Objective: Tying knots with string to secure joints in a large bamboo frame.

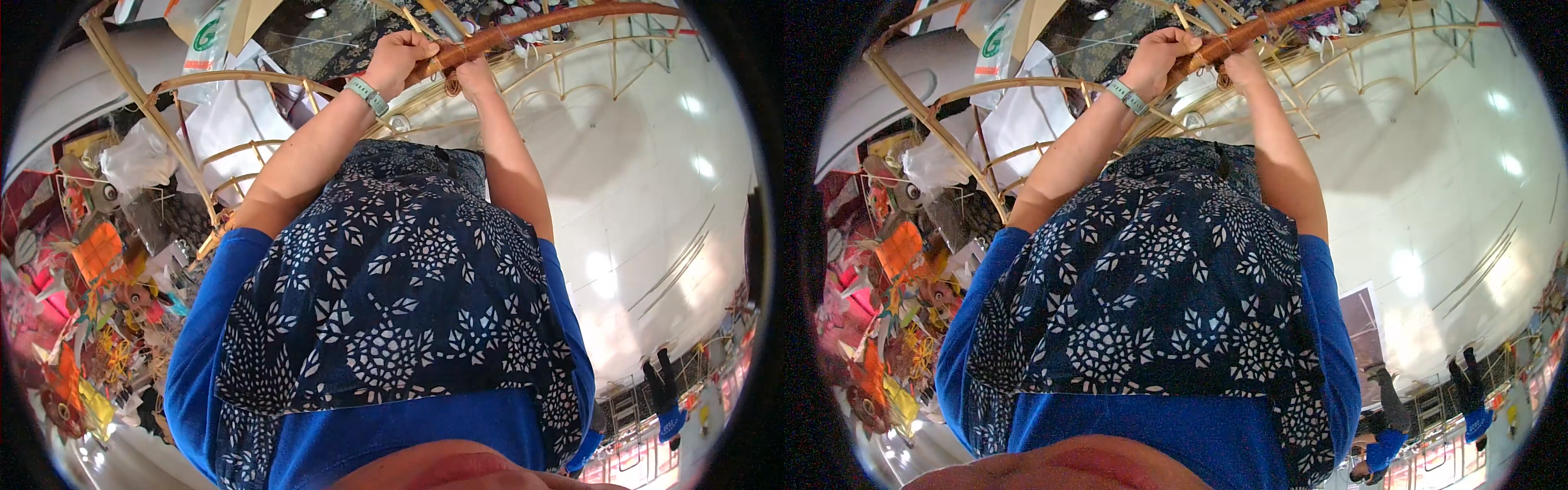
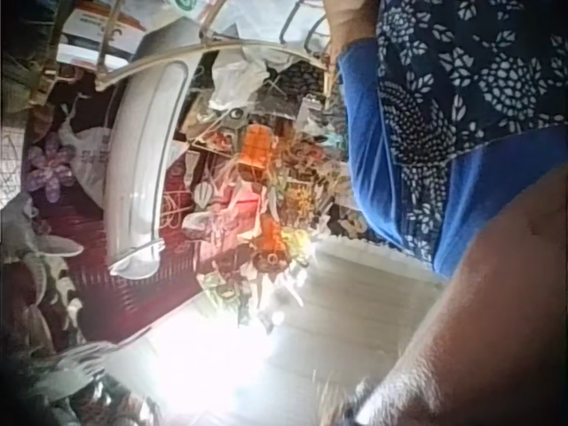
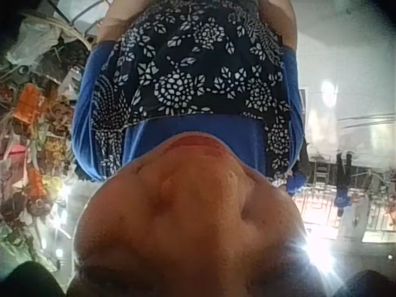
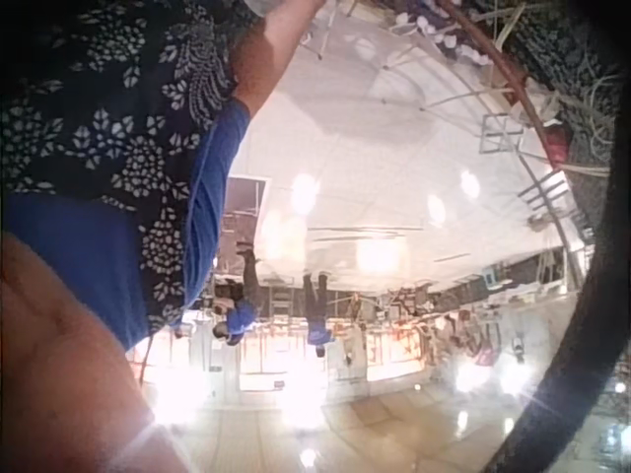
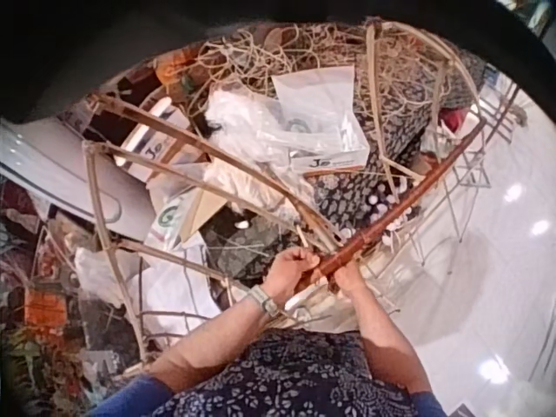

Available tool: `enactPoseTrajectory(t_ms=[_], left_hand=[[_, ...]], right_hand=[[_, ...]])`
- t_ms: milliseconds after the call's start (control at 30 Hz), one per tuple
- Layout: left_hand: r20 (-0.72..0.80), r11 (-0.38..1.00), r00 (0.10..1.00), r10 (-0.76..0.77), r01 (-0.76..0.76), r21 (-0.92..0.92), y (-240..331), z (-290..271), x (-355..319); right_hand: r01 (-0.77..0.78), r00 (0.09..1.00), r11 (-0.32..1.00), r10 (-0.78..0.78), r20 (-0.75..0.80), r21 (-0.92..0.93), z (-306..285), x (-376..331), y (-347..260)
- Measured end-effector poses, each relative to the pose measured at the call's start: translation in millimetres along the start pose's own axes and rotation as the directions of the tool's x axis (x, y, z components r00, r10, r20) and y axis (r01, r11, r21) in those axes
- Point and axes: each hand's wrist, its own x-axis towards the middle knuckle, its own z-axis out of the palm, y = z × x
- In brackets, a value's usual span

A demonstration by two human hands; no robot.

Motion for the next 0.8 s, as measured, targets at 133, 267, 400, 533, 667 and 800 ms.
enactPoseTrajectory(t_ms=[133, 267, 400, 533, 667, 800], left_hand=[[-0.031, 0.997, 0.999, -0.032, 0.035, 0.075, -1.2, -1.6, -1.8], [-0.068, 0.991, 0.995, -0.071, 0.078, 0.107, 4.5, 0.5, -5.4], [-0.088, 0.979, 0.983, -0.160, 0.169, 0.110, 6.0, -1.1, -3.0], [-0.097, 0.978, 0.981, -0.166, 0.177, 0.112, 0.8, -7.3, -0.1], [0.047, 1.000, 0.999, -0.013, 0.013, -0.003, -2.2, -16.2, -5.9], [0.179, 0.953, 0.974, 0.140, -0.181, 0.242, -2.4, -22.8, -22.0]], right_hand=[[-0.076, 0.997, 0.996, 0.077, 0.027, -0.044, -1.9, -5.2, 0.5], [-0.059, 0.997, 0.992, 0.064, 0.042, -0.113, -1.0, -5.8, -1.0], [-0.185, 0.983, 0.982, 0.184, 0.015, 0.029, -5.2, -5.6, -1.0], [-0.193, 0.965, 0.976, 0.169, 0.201, 0.104, -16.1, -18.4, -6.2], [-0.290, 0.918, 0.957, 0.271, 0.291, 0.022, -20.9, -36.3, -17.8], [-0.295, 0.933, 0.955, 0.281, 0.226, 0.027, -15.7, -56.8, -31.6]])
